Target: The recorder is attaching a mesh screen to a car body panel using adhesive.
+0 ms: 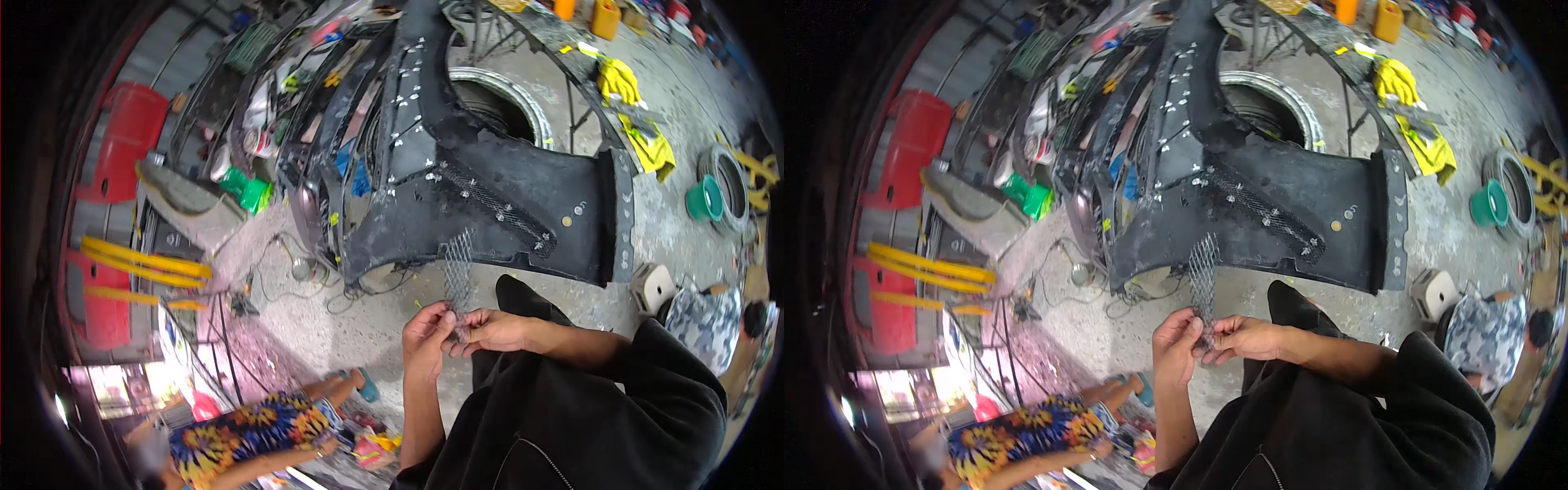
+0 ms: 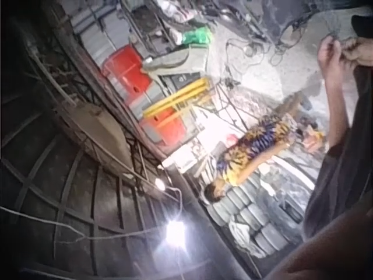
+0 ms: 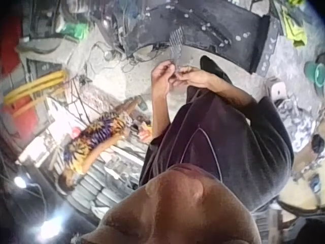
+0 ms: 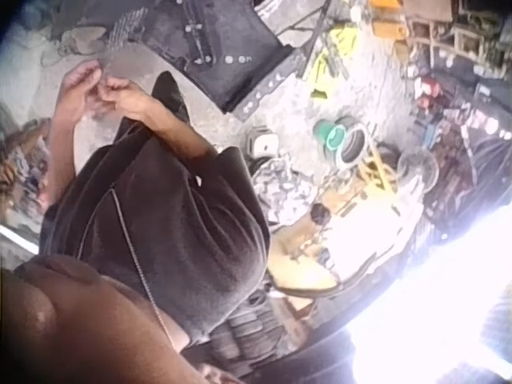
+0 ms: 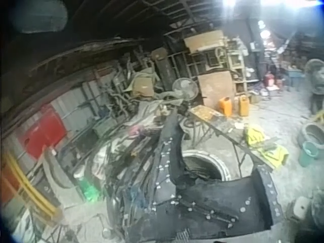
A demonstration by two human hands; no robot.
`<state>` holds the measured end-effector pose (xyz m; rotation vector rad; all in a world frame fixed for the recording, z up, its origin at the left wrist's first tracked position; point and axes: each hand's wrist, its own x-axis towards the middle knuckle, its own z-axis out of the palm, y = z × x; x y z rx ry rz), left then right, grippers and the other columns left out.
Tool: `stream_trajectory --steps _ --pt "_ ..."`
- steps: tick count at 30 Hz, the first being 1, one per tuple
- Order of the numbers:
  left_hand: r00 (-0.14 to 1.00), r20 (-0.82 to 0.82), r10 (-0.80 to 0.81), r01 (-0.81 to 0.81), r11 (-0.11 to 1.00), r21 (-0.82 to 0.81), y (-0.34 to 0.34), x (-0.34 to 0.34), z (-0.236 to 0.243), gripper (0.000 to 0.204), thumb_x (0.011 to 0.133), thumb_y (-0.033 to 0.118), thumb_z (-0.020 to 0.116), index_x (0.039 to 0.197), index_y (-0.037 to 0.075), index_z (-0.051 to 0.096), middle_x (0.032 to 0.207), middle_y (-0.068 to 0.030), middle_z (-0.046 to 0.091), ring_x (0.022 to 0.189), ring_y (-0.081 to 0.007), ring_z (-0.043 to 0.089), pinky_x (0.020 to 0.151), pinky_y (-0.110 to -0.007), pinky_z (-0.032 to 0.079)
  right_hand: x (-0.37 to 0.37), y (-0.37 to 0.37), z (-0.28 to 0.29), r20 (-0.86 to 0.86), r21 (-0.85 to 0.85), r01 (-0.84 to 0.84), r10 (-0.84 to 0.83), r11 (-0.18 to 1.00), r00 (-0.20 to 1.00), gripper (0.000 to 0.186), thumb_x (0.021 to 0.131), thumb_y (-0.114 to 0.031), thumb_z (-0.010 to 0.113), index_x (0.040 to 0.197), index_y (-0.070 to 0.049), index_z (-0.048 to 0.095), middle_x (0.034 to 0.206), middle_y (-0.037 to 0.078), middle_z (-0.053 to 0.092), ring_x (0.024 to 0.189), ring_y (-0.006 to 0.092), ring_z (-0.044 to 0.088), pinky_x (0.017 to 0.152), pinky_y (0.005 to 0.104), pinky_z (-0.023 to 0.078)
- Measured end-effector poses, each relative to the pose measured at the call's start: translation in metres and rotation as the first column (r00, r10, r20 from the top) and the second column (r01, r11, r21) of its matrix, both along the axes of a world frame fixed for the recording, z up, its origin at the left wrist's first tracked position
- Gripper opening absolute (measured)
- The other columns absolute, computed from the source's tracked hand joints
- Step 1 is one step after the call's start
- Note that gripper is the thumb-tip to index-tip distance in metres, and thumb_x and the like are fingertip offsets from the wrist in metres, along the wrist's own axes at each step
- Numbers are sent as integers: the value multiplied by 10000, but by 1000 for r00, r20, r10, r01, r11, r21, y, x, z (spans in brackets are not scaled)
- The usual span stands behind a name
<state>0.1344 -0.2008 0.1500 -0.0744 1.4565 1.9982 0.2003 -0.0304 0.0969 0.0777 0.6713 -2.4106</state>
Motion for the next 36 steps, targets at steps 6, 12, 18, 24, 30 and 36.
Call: stream_trajectory --steps 6,12,18,24,30,36 --pt "996 -83 -14 -5 975 -224 0 -101 -14 363 915 -5 694 1262 -80 616 1092 -108 701 920 -133 649 843 -261 521 -58 63 10 -87 631 378 -423 678 902 358 1004 -300 628 1250 -42 657 1049 44 719 851 117 672 743 276 540" --pt "947 -67 -314 253 860 -444 23 -197 -27 311 934 53 690 1229 -38 652 1023 -70 713 852 -91 634 778 -234 519 -158 121 -1 -82 734 378 -479 564 874 296 993 -189 639 1235 -22 661 990 59 716 820 115 667 725 259 528" --pt "984 52 -169 173 857 -485 63 -268 -56 315 954 68 671 1241 -43 599 1015 -97 689 877 -150 663 771 -282 557 -221 142 -87 69 654 388 -562 650 824 103 967 -96 654 1027 -26 699 861 26 689 800 109 661 720 249 530" --pt "992 -36 119 -121 854 -505 80 -297 -118 290 946 -7 649 1219 -92 601 1136 -168 653 981 -232 677 923 -334 586 -278 141 -143 139 713 452 -740 536 658 100 940 -55 658 971 29 703 825 41 680 792 95 667 682 269 567" --pt "943 -221 249 -332 751 -571 99 -286 -132 318 961 -27 607 1265 -121 591 1157 -181 661 1018 -210 669 943 -275 547 -309 134 -155 -273 939 343 -549 27 790 191 875 -33 684 1052 -51 751 1023 172 704 871 291 711 813 369 562" --pt "923 -371 100 -328 707 -626 81 -280 -159 369 949 -57 583 1317 -77 587 1310 -162 480 1063 -207 637 918 -292 543 -311 142 -154 -321 943 331 -347 -32 881 284 811 -5 696 1080 -74 750 979 163 654 953 340 661 860 405 533"
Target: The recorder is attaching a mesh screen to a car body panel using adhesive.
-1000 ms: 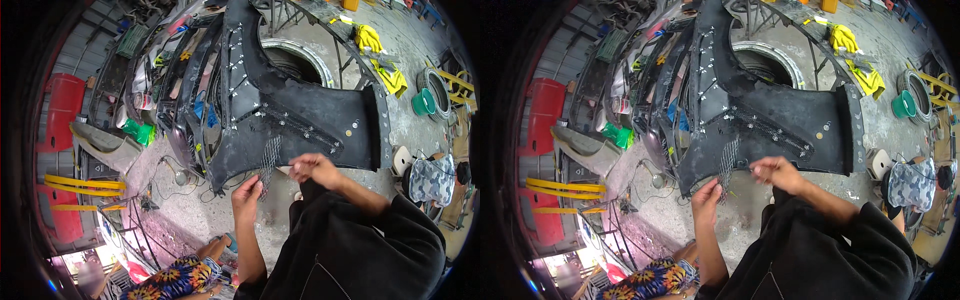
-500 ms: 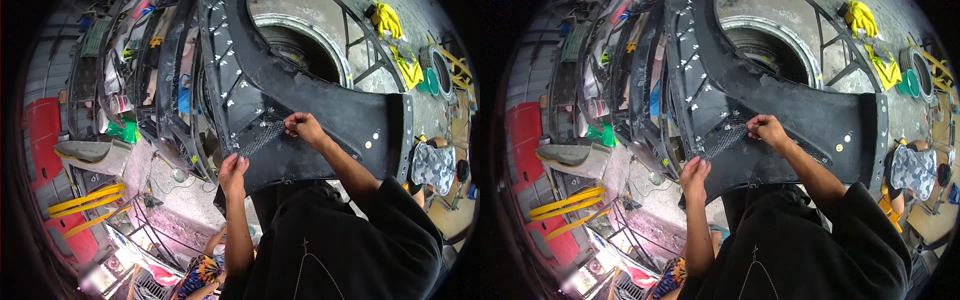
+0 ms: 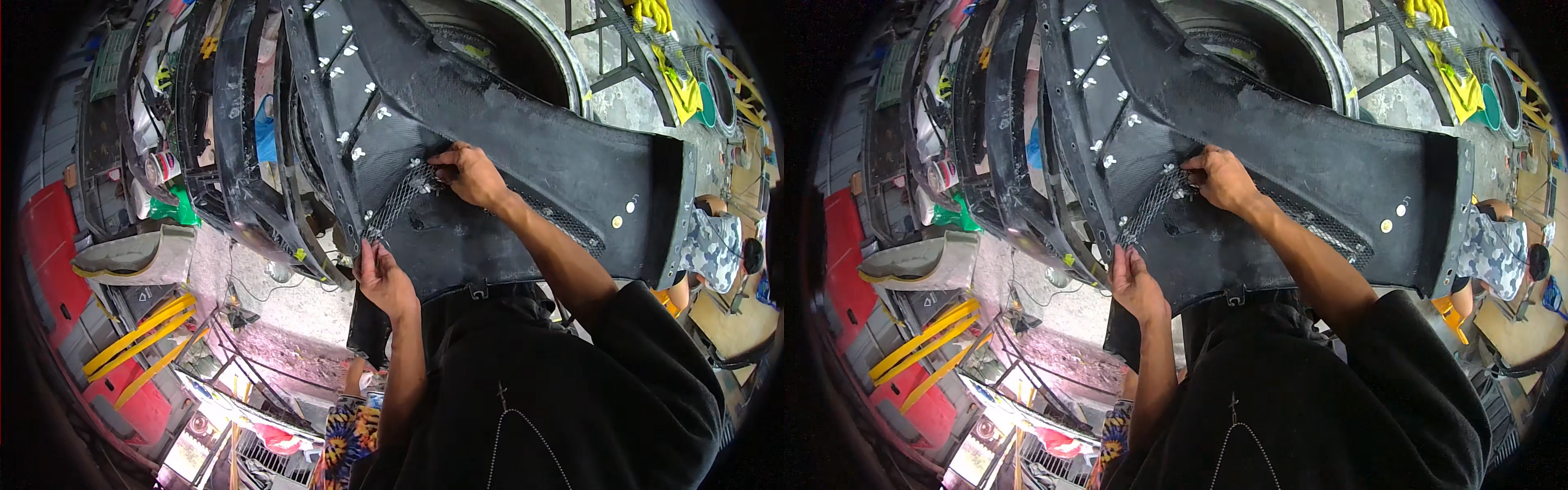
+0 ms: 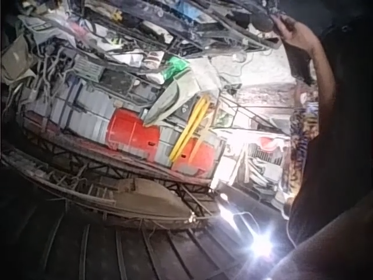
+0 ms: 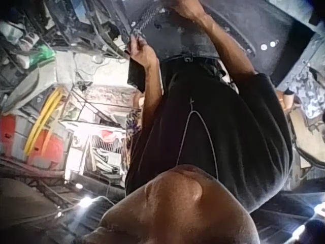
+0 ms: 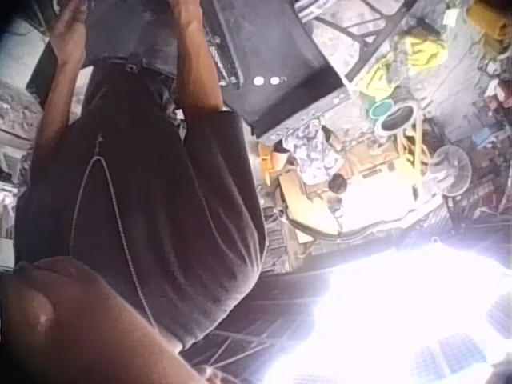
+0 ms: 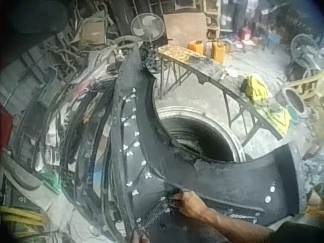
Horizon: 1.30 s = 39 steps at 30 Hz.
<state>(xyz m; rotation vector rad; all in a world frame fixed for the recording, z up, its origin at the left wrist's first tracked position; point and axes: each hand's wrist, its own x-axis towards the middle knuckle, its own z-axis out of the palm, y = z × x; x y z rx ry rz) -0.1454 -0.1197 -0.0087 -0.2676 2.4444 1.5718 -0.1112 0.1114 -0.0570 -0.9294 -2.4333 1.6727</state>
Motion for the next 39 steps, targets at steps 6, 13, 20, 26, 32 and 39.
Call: stream_trajectory --steps 6,13,20,26,32,39 --pt "968 -48 -245 234 957 -174 11 10 15 578 937 -13 619 1473 -56 408 1483 -207 378 1280 -257 527 1054 -343 472 2 -3 8 8 115 -45 45 992 999 267 841 -57 711 1105 -86 746 989 159 650 938 349 650 853 416 523" --pt "956 10 -295 295 955 -30 6 10 13 722 913 23 663 1519 -71 281 1568 -211 226 1401 -296 404 1128 -382 425 4 -4 8 -16 114 -39 41 993 999 285 865 -82 703 1149 -88 728 993 161 634 927 359 642 839 434 513" --pt "970 30 -240 240 970 32 15 10 20 609 911 -18 662 1459 -79 401 1589 -156 235 1402 -275 400 1135 -373 411 5 -3 8 -27 126 -37 41 991 999 287 869 -77 700 1154 -89 725 989 166 628 933 360 635 836 440 510" --pt "980 49 -194 189 978 91 18 10 21 614 910 -23 662 1460 -82 396 1597 -154 243 1401 -277 406 1131 -377 417 9 -1 0 -67 91 -31 38 995 997 395 832 21 664 1216 -72 685 1002 153 643 930 332 650 854 407 522" --pt "987 73 -141 131 983 130 20 8 25 610 907 -47 648 1456 -98 388 1578 -158 293 1393 -280 421 1128 -378 420 10 5 4 -46 -116 5 -11 993 999 493 812 90 635 1284 -53 632 1030 111 668 880 226 650 832 336 529" --pt "990 73 -119 104 979 178 19 10 25 605 911 -66 629 1462 -99 380 1580 -159 302 1396 -279 421 1128 -372 414 11 4 4 -39 -125 14 -19 992 999 402 832 75 684 1219 -31 662 964 70 628 882 163 622 839 296 516"
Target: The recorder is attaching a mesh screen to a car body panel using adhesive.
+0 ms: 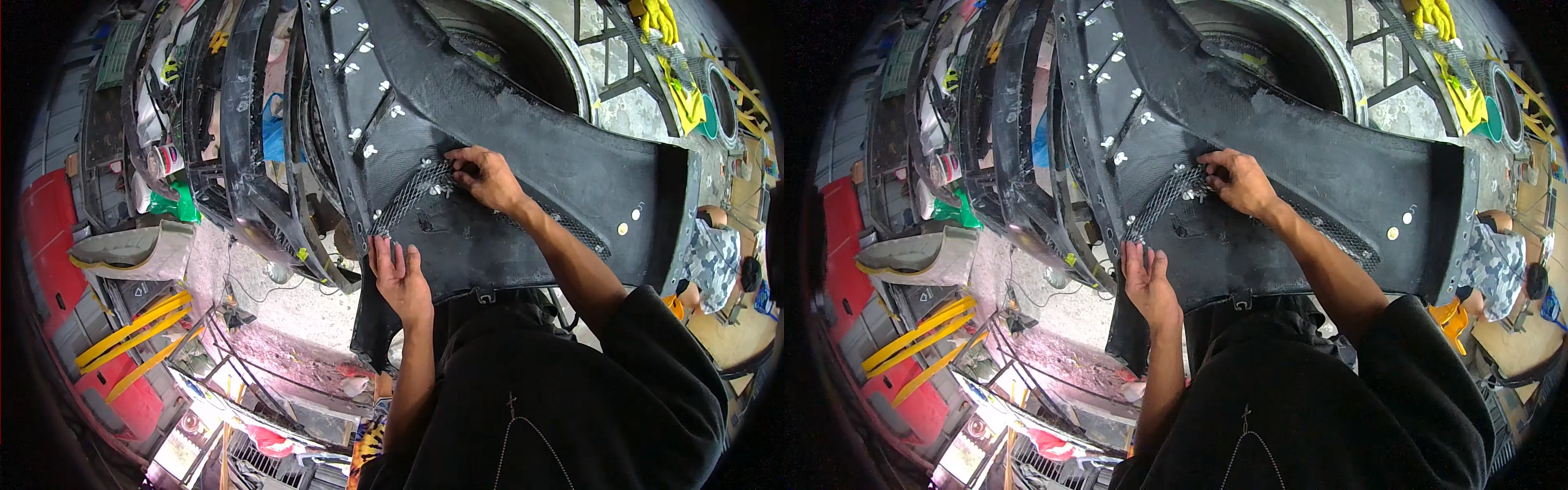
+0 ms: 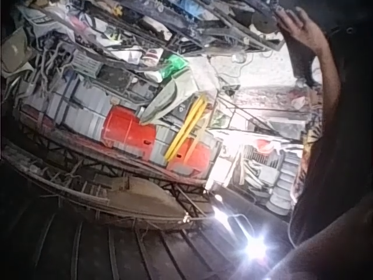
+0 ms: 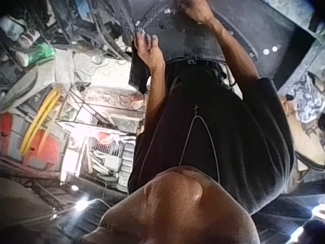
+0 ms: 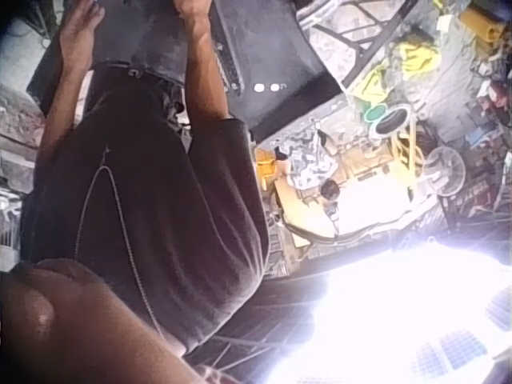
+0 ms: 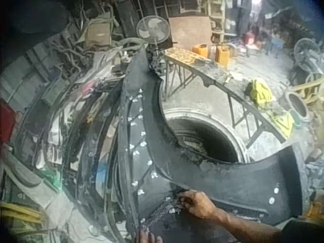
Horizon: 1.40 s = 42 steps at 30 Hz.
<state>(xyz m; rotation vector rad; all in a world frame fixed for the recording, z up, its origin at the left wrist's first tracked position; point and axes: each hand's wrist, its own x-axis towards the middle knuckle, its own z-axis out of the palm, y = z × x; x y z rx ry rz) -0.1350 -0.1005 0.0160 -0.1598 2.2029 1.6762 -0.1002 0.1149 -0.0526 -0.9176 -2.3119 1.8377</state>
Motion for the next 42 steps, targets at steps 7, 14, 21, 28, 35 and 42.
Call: stream_trajectory --steps 7,14,21,28,35,42 --pt "999 -34 -12 14 999 51 -8 4 -10 626 914 -83 617 1486 -75 361 1526 -222 408 1362 -273 471 1133 -353 396 8 1 3 -44 -8 61 -61 998 997 279 849 37 714 1121 -25 706 921 61 599 821 137 609 782 290 512" --pt "1000 24 15 -17 996 91 -5 5 -8 632 921 -81 607 1500 -51 355 1486 -264 452 1349 -272 491 1128 -348 390 11 0 7 -34 -1 71 -71 997 997 309 838 57 696 1126 -55 717 924 79 607 801 188 612 771 323 512" --pt "962 -186 -199 145 952 -268 -6 -1 -3 559 898 -44 594 1443 5 480 1345 -195 503 1208 -260 581 981 -347 508 12 8 4 -50 41 103 -101 994 994 194 889 -61 712 1082 -61 733 898 79 595 783 185 600 749 331 507" --pt "929 -243 -278 173 909 -379 -12 -3 -4 564 864 -74 581 1419 19 529 1129 -157 585 980 -226 633 859 -323 531 -10 22 11 69 -13 68 -67 998 995 203 898 -124 712 1074 -23 722 961 151 729 905 259 709 818 354 542" --pt "942 -208 -263 188 927 -323 -14 0 -12 588 890 -48 630 1454 -17 465 1305 -180 475 1091 -224 597 900 -317 523 -32 27 7 100 19 -12 10 1000 995 248 846 -162 746 1064 -46 740 967 167 744 942 293 722 883 372 544" --pt "983 -120 -141 111 968 -225 -12 -1 -7 643 909 -18 652 1498 -9 394 1401 -180 383 1172 -234 555 962 -327 503 -44 34 14 238 13 -168 161 986 958 286 802 -177 758 1064 -64 747 979 167 742 934 307 715 879 377 541"
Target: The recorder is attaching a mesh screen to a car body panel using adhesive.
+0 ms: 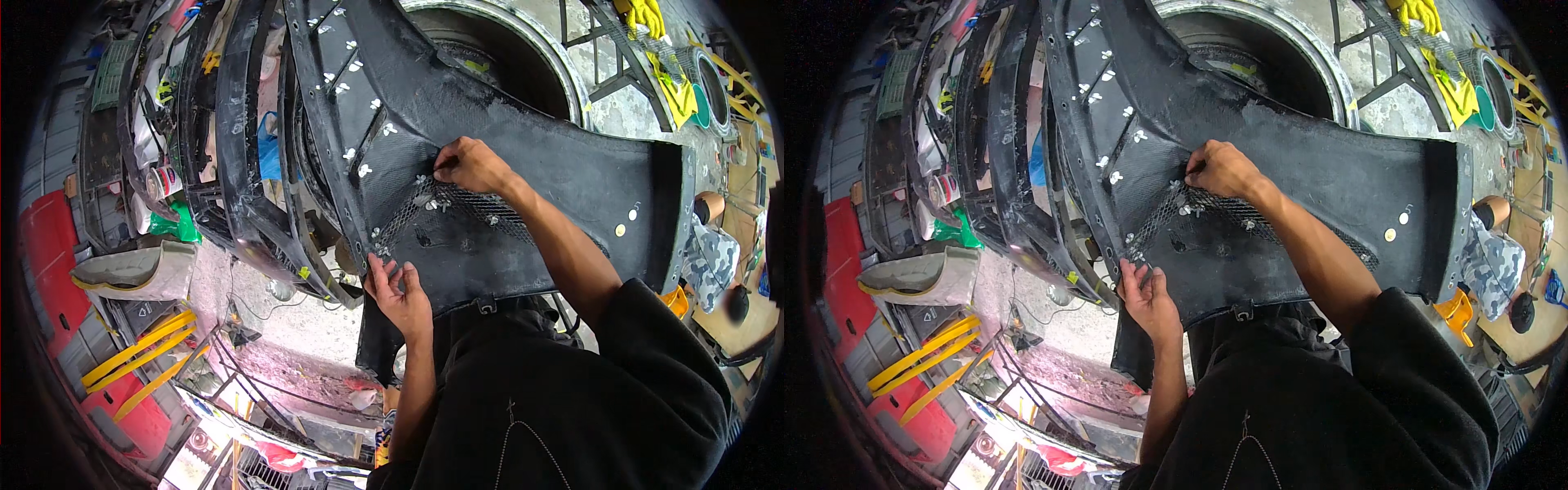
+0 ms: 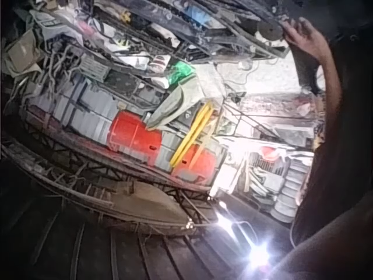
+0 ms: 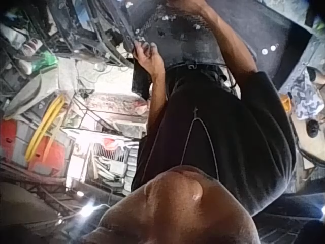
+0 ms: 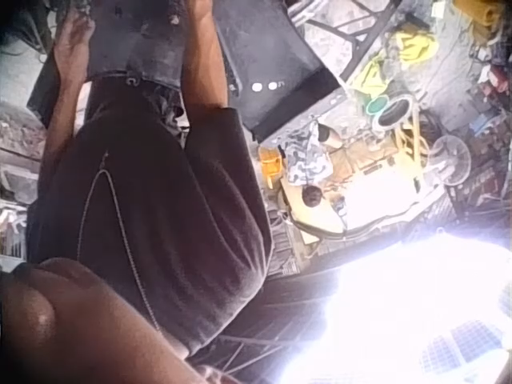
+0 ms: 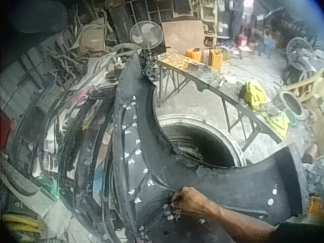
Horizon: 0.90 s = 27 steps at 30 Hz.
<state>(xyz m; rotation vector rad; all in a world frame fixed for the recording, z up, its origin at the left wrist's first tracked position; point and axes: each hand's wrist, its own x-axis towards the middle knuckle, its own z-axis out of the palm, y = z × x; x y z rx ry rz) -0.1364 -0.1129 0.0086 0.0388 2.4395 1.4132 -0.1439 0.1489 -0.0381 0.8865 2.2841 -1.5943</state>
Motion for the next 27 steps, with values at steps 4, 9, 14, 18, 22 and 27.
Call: stream_trajectory --steps 4,9,14,18,22,27 --pt "1000 13 5 -5 1000 -7 6 3 3 628 908 -14 659 1487 -7 417 1394 -172 384 1171 -225 548 973 -333 497 -1 -5 -6 3 50 16 -16 999 1000 280 801 -188 754 1049 -59 741 991 167 737 964 335 701 879 393 542" --pt "979 140 147 -155 987 50 7 -1 1 631 890 -23 672 1475 -17 435 1410 -161 403 1235 -224 501 1010 -331 468 -3 -22 0 13 81 41 -42 996 999 293 816 -235 771 1037 -45 733 996 160 737 988 358 689 888 415 543" --pt "904 315 290 -374 892 253 16 -6 7 621 870 -54 650 1452 -77 432 1476 -181 427 1339 -247 430 1100 -341 398 1 -33 -1 -75 149 145 -135 978 988 315 825 -204 777 1059 -11 693 933 160 732 915 330 715 846 394 553" --pt "865 380 328 -470 795 383 14 -7 3 579 879 -84 578 1431 -136 413 1499 -206 422 1361 -272 428 1129 -354 371 2 -44 -6 -67 263 169 -157 950 985 332 827 -189 773 1073 -10 639 916 167 723 907 340 712 829 409 549" --pt "873 370 316 -455 802 387 13 -5 3 582 885 -90 561 1444 -129 402 1506 -218 417 1384 -278 420 1129 -352 371 4 -41 -5 -48 180 158 -151 971 987 362 817 -189 776 1099 -35 610 957 183 720 948 379 692 856 446 541" --pt "889 359 285 -406 853 328 5 -6 0 599 878 -74 607 1450 -83 433 1495 -187 423 1393 -266 414 1119 -357 376 4 -42 -3 -64 169 184 -175 968 982 360 807 -201 790 1087 -44 626 925 180 718 918 376 695 831 443 539"
